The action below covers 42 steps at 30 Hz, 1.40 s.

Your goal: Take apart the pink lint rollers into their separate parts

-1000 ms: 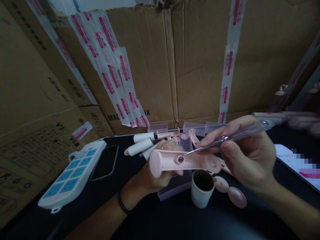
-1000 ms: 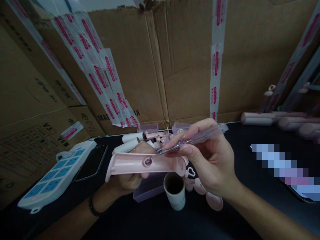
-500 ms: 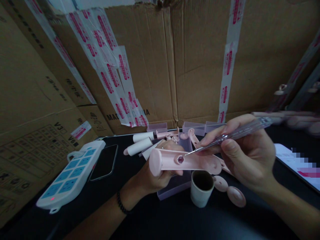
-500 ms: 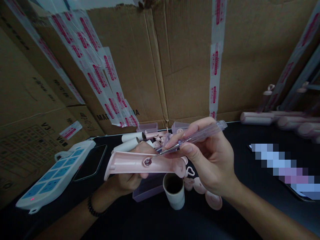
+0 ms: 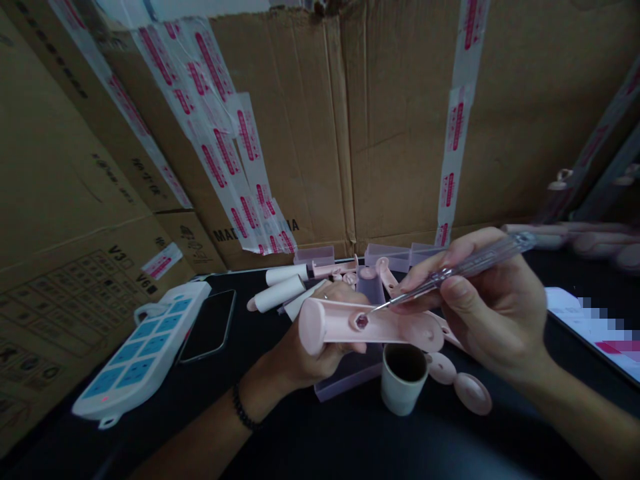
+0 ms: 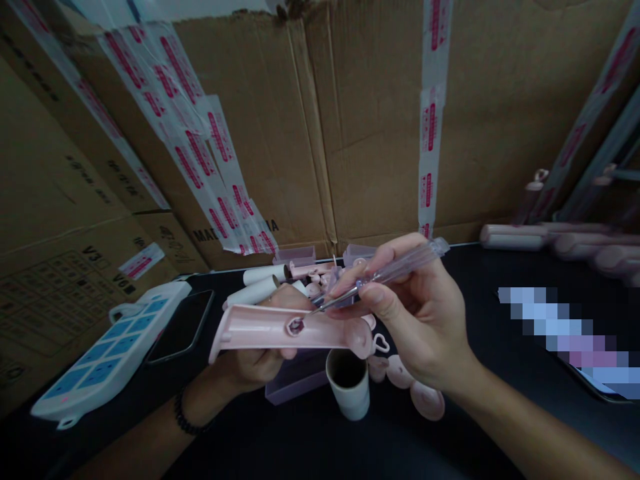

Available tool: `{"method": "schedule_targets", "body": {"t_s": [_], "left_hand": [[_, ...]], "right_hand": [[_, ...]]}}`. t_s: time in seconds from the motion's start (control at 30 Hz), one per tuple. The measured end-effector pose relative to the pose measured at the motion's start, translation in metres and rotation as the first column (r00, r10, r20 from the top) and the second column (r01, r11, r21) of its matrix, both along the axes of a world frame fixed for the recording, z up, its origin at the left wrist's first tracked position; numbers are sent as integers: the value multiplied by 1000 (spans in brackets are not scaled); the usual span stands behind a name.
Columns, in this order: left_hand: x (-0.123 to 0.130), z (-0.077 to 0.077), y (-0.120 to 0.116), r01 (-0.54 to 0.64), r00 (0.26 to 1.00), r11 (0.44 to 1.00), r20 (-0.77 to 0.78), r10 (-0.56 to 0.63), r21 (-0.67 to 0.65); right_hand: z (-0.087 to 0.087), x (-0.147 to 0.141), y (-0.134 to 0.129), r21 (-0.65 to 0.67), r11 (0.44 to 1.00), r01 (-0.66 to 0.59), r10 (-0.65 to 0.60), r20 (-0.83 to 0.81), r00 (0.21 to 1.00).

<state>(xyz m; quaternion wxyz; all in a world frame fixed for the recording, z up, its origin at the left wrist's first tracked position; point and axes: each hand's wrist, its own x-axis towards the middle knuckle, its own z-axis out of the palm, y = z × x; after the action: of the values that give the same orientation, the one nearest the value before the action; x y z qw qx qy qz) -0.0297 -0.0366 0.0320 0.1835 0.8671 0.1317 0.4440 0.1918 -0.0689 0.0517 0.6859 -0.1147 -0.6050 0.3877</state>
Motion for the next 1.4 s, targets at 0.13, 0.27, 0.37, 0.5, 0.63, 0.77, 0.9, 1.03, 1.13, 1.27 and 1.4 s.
{"method": "schedule_targets", "body": {"t_s": [0.13, 0.27, 0.37, 0.5, 0.63, 0.77, 0.9, 1.03, 1.13, 1.27, 1.4], "left_hand": [[1, 3, -1, -23, 1000, 1000, -5, 23, 9], [2, 6, 0, 13, 1000, 998, 14, -14, 57], [3, 7, 0, 15, 1000, 993, 11, -16, 113], [3, 5, -2, 30, 999, 995, 10, -31, 99], [3, 7, -4, 27, 999, 995, -39, -23, 96], [4, 11, -8, 21, 998, 996, -67, -15, 86], [6, 12, -12, -2, 1000, 998, -27, 4, 64], [6, 12, -14, -22, 1000, 998, -16, 23, 50], [6, 15, -16, 1, 1000, 999, 1, -1, 37], [6, 21, -22, -51, 998, 999, -39, 52, 10], [6, 23, -24, -67, 996, 995, -57, 71, 70]], "right_hand": [[2, 2, 0, -14, 1000, -10, 10, 31, 999], [4, 4, 0, -28, 999, -23, 25, 81, 996], [6, 5, -1, -11, 1000, -23, 24, 101, 995], [7, 6, -2, 22, 999, -48, 45, 118, 992], [6, 9, -2, 52, 996, -65, 58, 136, 989], [10, 13, -3, 64, 996, -68, 57, 164, 985], [12, 13, -2, -9, 990, -142, 141, 144, 980], [11, 12, -1, -43, 969, -244, 247, 86, 965], [9, 11, -1, -67, 960, -272, 276, 69, 959], [11, 12, -1, -33, 958, -285, 286, 85, 954], [14, 14, -4, -5, 971, -240, 238, 143, 961]]}}
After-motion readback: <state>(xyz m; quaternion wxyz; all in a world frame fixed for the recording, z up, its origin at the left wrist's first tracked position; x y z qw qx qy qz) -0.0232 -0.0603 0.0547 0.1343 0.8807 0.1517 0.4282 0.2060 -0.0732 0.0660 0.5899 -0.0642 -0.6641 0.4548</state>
